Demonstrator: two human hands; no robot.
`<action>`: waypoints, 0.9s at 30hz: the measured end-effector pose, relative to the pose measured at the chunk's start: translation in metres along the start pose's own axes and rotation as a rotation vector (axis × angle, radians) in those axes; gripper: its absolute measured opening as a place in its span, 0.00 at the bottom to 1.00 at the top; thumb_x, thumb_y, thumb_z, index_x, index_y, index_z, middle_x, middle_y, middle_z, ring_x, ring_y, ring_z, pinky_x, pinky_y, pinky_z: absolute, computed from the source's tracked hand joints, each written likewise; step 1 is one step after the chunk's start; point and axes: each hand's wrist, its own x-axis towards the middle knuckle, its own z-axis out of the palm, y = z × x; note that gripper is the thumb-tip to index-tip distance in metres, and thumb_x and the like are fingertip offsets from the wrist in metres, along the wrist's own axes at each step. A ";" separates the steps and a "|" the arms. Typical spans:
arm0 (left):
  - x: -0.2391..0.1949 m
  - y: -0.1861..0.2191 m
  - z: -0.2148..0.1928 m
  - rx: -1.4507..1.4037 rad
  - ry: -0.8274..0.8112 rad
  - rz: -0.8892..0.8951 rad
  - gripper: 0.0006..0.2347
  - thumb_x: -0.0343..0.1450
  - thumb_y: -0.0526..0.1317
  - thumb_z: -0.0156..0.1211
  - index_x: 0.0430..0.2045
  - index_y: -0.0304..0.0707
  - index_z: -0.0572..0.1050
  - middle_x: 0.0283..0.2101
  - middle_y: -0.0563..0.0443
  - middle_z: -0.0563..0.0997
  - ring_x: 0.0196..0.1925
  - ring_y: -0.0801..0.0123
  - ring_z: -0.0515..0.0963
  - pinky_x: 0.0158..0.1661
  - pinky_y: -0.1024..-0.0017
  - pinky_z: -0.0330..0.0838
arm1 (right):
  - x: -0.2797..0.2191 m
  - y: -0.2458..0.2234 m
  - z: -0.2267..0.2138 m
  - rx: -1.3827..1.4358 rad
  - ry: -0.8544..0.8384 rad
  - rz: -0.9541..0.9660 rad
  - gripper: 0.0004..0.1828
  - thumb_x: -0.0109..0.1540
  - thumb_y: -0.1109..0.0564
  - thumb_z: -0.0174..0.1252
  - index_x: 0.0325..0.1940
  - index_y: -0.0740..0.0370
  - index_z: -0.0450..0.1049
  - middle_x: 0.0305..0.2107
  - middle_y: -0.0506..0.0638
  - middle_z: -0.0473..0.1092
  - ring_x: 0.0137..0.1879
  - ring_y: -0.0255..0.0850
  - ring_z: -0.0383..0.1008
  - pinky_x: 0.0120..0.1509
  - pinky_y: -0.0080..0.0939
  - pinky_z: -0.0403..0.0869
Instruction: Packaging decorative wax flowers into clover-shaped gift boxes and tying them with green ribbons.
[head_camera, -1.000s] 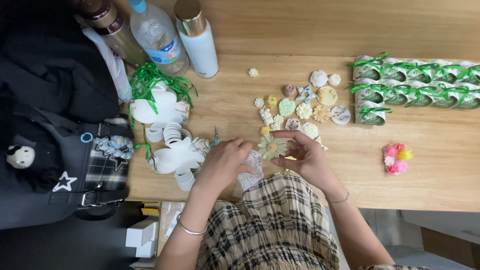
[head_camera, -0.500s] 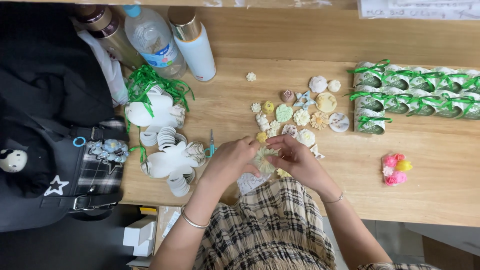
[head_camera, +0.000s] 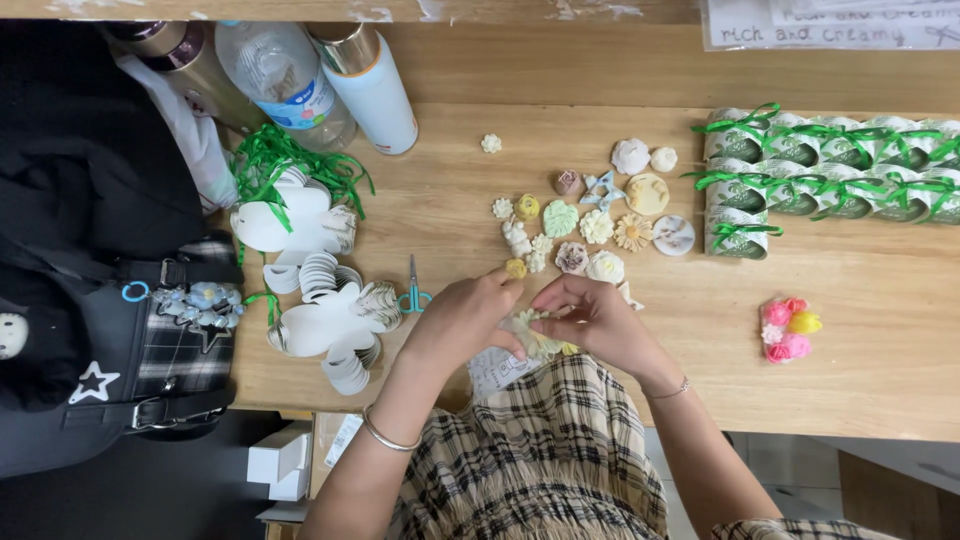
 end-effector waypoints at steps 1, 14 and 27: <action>-0.001 0.001 0.001 0.011 -0.005 -0.004 0.27 0.48 0.46 0.81 0.31 0.26 0.74 0.40 0.40 0.78 0.42 0.45 0.82 0.40 0.55 0.76 | 0.002 0.000 0.004 -0.009 -0.017 0.001 0.12 0.56 0.65 0.69 0.43 0.65 0.78 0.37 0.46 0.77 0.44 0.31 0.76 0.46 0.31 0.78; -0.012 0.007 0.018 0.073 0.262 0.161 0.33 0.52 0.52 0.76 0.44 0.26 0.72 0.64 0.39 0.64 0.60 0.47 0.73 0.59 0.50 0.67 | 0.022 0.023 0.026 0.682 -0.056 0.121 0.12 0.60 0.71 0.56 0.47 0.70 0.72 0.38 0.48 0.78 0.44 0.34 0.80 0.52 0.33 0.79; -0.060 -0.062 0.095 -1.077 0.609 -0.481 0.29 0.69 0.50 0.64 0.58 0.34 0.58 0.62 0.36 0.71 0.65 0.64 0.72 0.61 0.62 0.70 | 0.031 0.058 0.027 0.629 0.447 0.056 0.03 0.62 0.68 0.57 0.39 0.67 0.71 0.31 0.52 0.79 0.34 0.33 0.79 0.36 0.32 0.76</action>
